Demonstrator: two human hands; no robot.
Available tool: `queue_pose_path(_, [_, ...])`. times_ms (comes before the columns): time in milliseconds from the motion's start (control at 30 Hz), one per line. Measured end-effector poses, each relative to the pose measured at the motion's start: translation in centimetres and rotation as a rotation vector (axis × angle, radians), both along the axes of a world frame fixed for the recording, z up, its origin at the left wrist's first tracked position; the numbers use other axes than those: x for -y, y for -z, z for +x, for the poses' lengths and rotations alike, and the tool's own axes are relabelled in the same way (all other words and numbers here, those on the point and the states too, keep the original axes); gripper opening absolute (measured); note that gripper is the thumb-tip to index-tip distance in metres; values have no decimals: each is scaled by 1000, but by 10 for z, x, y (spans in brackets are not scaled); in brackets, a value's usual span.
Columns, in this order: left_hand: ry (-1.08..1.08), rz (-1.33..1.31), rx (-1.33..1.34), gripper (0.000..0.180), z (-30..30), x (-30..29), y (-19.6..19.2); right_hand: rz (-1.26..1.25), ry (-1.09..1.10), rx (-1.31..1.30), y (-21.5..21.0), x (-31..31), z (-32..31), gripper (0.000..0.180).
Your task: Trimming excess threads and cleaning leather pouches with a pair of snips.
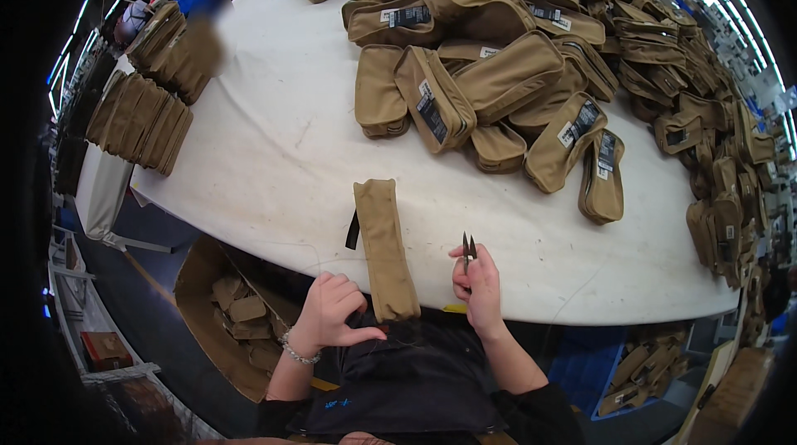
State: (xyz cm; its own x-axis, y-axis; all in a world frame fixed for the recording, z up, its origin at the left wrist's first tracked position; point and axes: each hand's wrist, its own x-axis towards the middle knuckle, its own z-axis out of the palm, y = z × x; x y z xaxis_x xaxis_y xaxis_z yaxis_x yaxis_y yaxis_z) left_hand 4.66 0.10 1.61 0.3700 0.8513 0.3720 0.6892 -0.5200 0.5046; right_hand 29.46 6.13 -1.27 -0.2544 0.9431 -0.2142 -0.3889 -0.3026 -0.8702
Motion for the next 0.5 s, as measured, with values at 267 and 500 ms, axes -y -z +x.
queue_pose_path(267, [-46, 265, -89, 32, 16, -2, 37, 381, -312, 239, -3, 14, -10, 34])
queue_pose_path(500, [22, 243, 246, 13, 22, -28, -4, 585, -373, 305, -48, -13, -22, 29])
